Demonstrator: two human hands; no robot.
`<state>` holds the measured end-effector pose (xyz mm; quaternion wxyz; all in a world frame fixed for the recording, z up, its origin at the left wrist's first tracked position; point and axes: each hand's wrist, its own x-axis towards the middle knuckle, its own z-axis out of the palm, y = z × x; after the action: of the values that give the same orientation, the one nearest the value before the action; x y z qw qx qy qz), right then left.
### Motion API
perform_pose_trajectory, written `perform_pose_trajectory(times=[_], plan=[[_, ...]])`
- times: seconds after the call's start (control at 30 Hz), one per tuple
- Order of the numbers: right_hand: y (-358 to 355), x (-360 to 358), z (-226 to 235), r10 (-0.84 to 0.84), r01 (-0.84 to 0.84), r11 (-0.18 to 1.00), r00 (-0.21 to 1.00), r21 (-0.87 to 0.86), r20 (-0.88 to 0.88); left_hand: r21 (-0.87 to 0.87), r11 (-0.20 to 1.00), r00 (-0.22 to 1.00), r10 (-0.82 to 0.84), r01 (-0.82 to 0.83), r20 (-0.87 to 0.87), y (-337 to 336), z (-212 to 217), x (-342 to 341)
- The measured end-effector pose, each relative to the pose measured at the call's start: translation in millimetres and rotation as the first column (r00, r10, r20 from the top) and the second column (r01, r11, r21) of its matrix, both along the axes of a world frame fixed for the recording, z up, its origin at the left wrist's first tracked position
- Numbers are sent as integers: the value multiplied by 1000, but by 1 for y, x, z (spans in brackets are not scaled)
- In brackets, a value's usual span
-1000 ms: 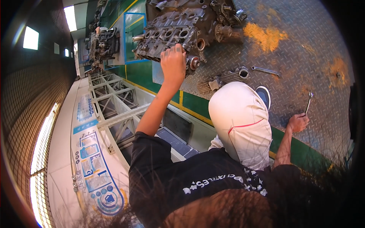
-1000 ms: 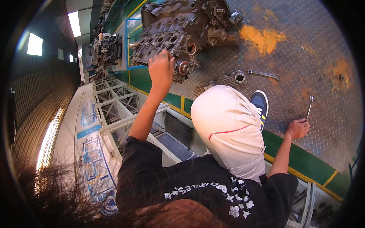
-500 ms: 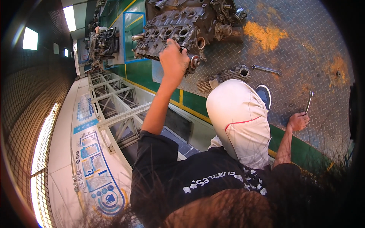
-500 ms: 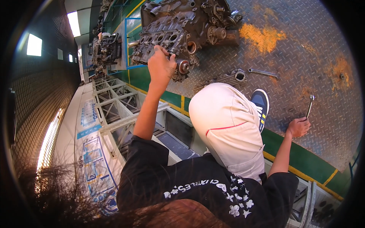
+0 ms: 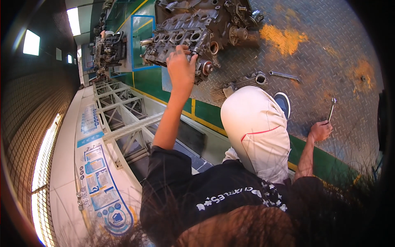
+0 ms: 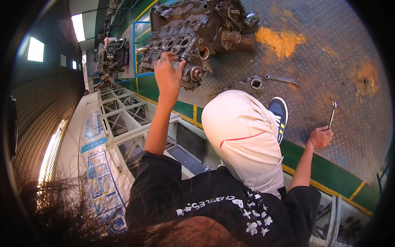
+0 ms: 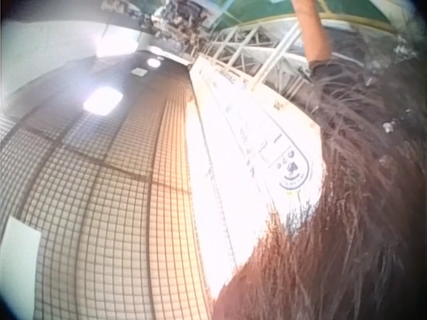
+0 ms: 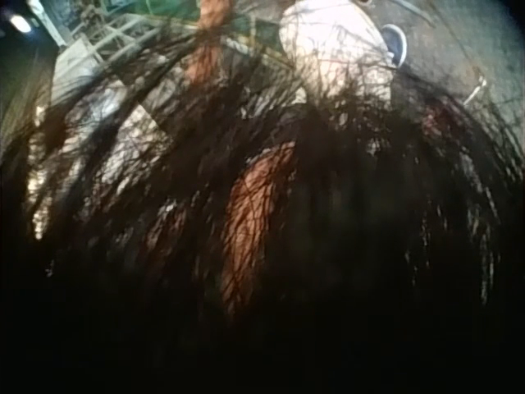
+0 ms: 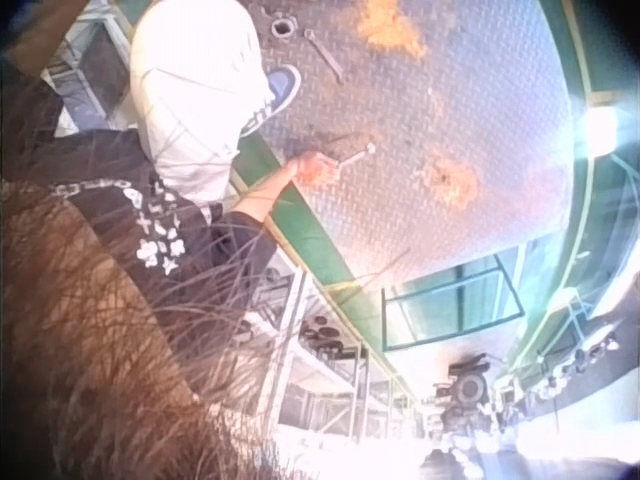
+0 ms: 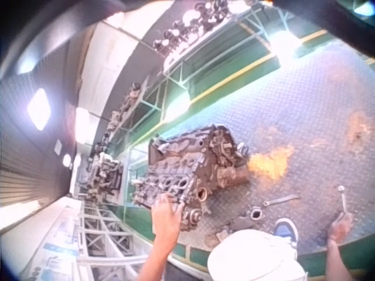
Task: The person disassembles components from an engine block by hand and using a wrench. They remove small parts and bolts from the cylinder head area and then walk to a tool chest to place the wrench down.
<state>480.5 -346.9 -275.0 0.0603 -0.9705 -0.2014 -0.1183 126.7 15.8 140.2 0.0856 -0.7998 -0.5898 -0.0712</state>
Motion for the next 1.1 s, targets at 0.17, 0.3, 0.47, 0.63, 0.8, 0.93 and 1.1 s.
perform_pose_trajectory(times=[0.17,0.3,0.47,0.63,0.8,0.93,1.1], plan=[[-5,1,-2,-1,1,1000,1000,14,12,26,971,926,-219,238,-309,4,-8,0],[-4,0,-1,2,-2,1000,1000,-9,4,27,959,896,-252,281,-365,9,-16,-4],[-4,0,-2,-11,10,1000,1000,-27,-14,-11,984,930,-173,179,-325,13,-16,4],[-5,2,0,23,-23,999,1000,-41,0,-94,995,984,-61,46,-166,17,-7,5],[-4,0,-2,-14,13,994,1000,-106,-8,-276,954,989,134,-114,57,35,5,-9],[-3,0,4,20,-19,998,1000,-52,7,-391,902,971,228,-182,73,33,13,-5],[-3,-1,1,10,-10,996,1000,-86,7,-75,994,980,-95,83,-178,13,-1,0]])
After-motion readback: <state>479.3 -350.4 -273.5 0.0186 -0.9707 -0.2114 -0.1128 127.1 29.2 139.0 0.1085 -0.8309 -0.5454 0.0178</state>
